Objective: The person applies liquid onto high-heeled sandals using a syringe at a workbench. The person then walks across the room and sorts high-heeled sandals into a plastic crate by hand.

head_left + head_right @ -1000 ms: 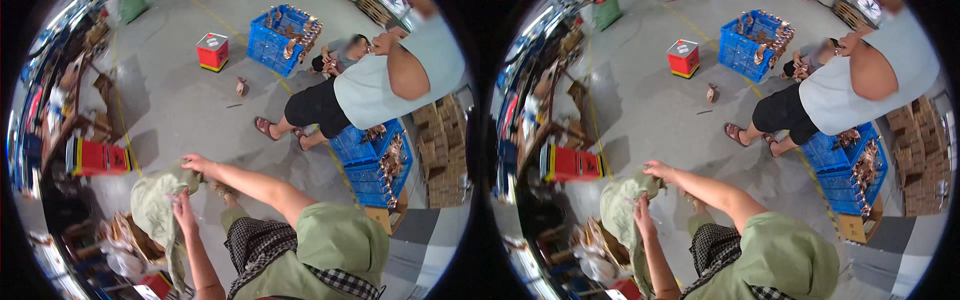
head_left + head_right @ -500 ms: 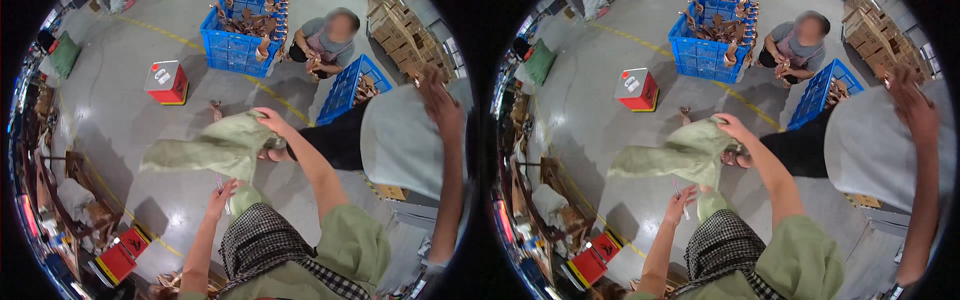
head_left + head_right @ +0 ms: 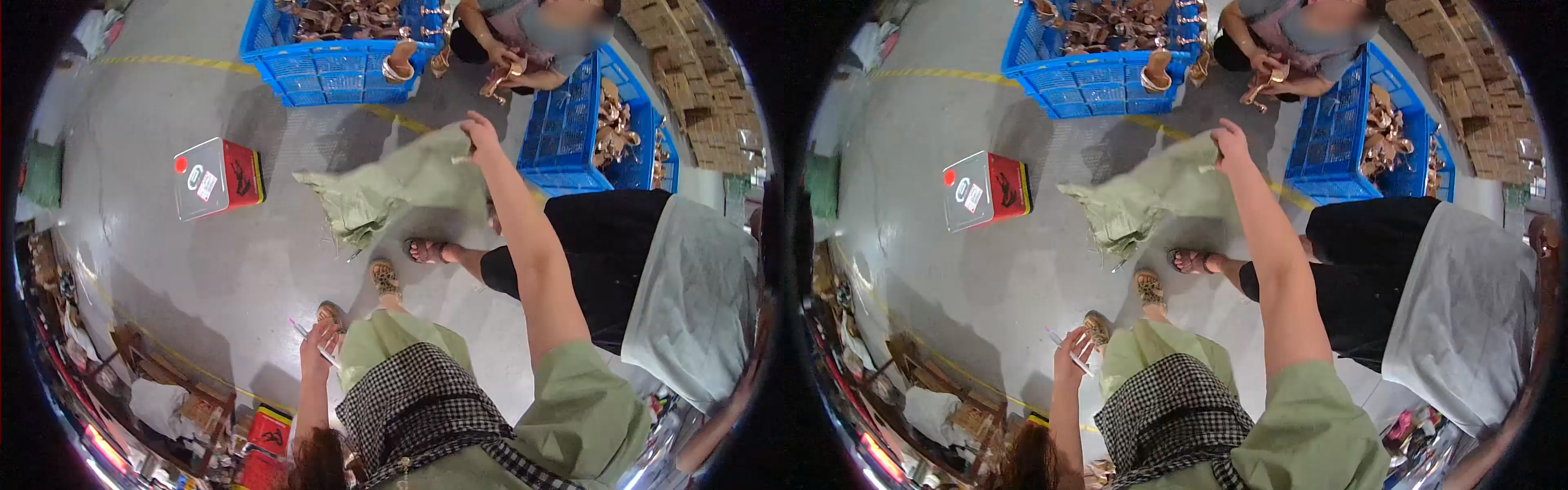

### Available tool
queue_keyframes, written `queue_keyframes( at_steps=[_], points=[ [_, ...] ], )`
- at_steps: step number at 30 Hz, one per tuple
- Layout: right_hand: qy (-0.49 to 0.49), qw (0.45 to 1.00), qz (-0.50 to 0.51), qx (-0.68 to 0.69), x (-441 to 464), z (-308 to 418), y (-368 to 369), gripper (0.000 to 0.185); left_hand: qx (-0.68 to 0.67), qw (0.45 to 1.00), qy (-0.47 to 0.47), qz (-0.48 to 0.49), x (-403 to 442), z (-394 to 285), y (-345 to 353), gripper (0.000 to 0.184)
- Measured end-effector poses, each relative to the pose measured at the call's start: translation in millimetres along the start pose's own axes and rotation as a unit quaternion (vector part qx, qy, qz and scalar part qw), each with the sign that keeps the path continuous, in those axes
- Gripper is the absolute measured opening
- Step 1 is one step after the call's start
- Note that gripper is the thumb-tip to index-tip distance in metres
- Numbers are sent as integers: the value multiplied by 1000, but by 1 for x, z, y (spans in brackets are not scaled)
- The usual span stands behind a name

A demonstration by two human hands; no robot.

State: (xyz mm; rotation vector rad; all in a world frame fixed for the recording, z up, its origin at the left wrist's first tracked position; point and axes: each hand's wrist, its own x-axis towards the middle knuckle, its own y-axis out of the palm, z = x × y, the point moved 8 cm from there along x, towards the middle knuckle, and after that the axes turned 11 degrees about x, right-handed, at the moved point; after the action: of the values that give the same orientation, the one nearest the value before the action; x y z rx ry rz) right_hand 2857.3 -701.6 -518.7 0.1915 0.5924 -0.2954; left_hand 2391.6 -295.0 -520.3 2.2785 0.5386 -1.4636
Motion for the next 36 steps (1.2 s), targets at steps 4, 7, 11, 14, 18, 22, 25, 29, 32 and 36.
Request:
queue_keyframes(
  at_steps=[4,7,11,14,18,22,25,29,32,36],
  points=[
    [-17,981,70,179,-12,38,30,51,4,1000,-13,10,16,-44,6,43],
    [-76,968,109,214,-78,106,46,50,36,998,11,48,33,-90,33,45],
    [-157,959,36,234,-225,185,32,52,-77,978,83,173,29,-179,133,48],
    [-300,941,-2,155,-293,172,-20,56,-113,953,129,248,13,-242,203,50],
    [-179,964,-120,154,-314,-8,-72,58,-129,935,172,282,5,-262,243,51],
    [74,949,-137,273,-274,-228,-56,52,-98,971,90,201,44,-204,207,44],
    [213,910,-193,298,-225,-335,-31,49,-57,991,39,111,69,-153,143,40],
    [318,904,-211,194,-169,-451,-9,48,-61,998,0,4,82,-103,41,38],
    [318,934,-74,-141,-131,-550,-7,52,-92,993,-20,-66,75,-79,-24,37],
    [252,892,13,-374,-144,-475,1,49,-133,987,-36,-88,61,-68,-70,38]
  ],
)
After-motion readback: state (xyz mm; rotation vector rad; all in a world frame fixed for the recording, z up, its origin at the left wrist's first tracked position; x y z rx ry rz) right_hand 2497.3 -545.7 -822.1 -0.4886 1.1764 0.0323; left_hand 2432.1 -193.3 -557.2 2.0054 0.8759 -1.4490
